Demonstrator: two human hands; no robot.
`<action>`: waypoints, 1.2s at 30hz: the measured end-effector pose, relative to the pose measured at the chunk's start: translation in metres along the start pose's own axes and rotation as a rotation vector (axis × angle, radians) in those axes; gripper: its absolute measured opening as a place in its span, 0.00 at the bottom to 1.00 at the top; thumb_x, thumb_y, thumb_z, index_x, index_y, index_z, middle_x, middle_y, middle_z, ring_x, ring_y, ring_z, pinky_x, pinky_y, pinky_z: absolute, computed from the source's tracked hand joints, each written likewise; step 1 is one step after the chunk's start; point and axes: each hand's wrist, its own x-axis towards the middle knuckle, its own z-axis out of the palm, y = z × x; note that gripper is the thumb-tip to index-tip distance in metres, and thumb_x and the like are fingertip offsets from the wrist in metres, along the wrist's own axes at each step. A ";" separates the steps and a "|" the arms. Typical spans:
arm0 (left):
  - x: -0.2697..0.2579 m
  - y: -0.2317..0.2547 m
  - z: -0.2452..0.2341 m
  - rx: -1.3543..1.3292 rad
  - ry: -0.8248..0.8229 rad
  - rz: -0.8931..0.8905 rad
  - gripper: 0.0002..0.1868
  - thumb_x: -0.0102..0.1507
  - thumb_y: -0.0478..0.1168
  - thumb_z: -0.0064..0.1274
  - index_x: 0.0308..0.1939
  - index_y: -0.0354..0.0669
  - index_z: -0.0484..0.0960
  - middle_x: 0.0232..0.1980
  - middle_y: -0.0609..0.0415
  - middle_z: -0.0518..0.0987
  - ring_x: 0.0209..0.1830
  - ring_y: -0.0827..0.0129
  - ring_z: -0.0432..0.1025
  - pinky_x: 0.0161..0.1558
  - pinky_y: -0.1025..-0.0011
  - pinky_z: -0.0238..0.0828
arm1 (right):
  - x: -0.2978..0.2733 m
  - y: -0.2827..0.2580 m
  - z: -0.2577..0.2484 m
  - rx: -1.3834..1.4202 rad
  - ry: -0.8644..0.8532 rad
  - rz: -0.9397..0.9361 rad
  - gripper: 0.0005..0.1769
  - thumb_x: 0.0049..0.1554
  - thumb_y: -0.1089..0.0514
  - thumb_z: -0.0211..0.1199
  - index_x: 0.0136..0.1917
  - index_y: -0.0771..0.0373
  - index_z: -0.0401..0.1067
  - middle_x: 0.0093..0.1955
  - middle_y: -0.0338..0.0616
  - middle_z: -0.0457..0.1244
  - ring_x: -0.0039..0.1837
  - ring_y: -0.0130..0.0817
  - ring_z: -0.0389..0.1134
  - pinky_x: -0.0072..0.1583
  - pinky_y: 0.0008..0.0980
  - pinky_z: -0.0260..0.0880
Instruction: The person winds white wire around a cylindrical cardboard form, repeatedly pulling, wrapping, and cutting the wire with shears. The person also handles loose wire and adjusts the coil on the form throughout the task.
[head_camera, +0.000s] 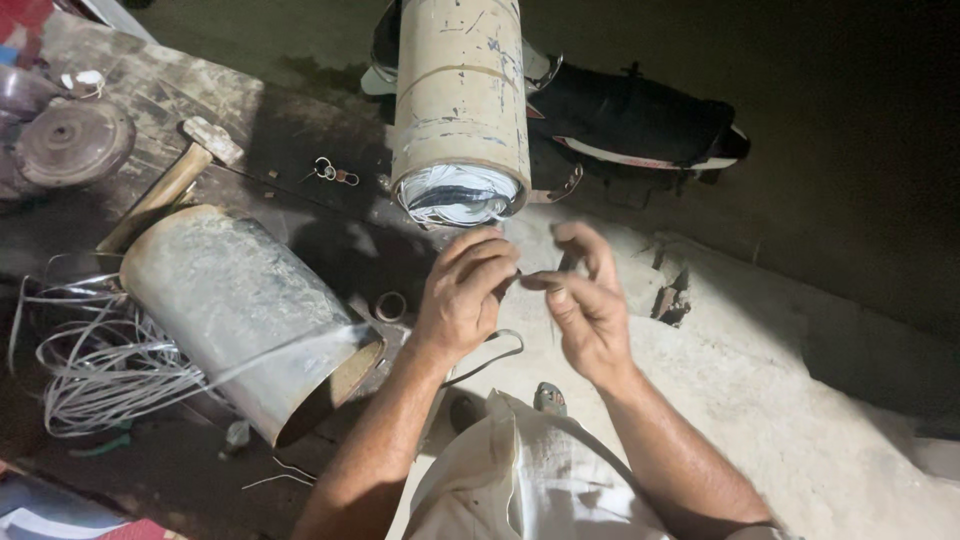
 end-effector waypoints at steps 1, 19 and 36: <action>-0.001 -0.002 0.000 -0.037 0.015 -0.023 0.12 0.58 0.23 0.50 0.44 0.34 0.78 0.52 0.47 0.81 0.60 0.50 0.75 0.63 0.57 0.73 | 0.002 0.002 0.000 0.217 0.045 0.098 0.20 0.70 0.46 0.55 0.56 0.65 0.77 0.74 0.49 0.54 0.71 0.43 0.60 0.72 0.42 0.62; -0.038 -0.030 0.024 -0.138 0.057 -0.778 0.18 0.59 0.37 0.65 0.50 0.33 0.80 0.37 0.47 0.76 0.33 0.61 0.73 0.36 0.68 0.70 | 0.030 0.033 -0.010 -0.186 -0.066 0.211 0.10 0.63 0.62 0.67 0.58 0.63 0.74 0.44 0.40 0.64 0.42 0.28 0.64 0.42 0.29 0.66; -0.030 0.030 0.025 -0.230 0.099 -0.915 0.07 0.66 0.39 0.56 0.43 0.38 0.81 0.22 0.52 0.79 0.17 0.73 0.76 0.20 0.70 0.69 | 0.135 0.007 -0.032 -1.166 -0.637 -0.718 0.26 0.56 0.50 0.60 0.68 0.36 0.74 0.30 0.33 0.60 0.32 0.28 0.65 0.37 0.32 0.67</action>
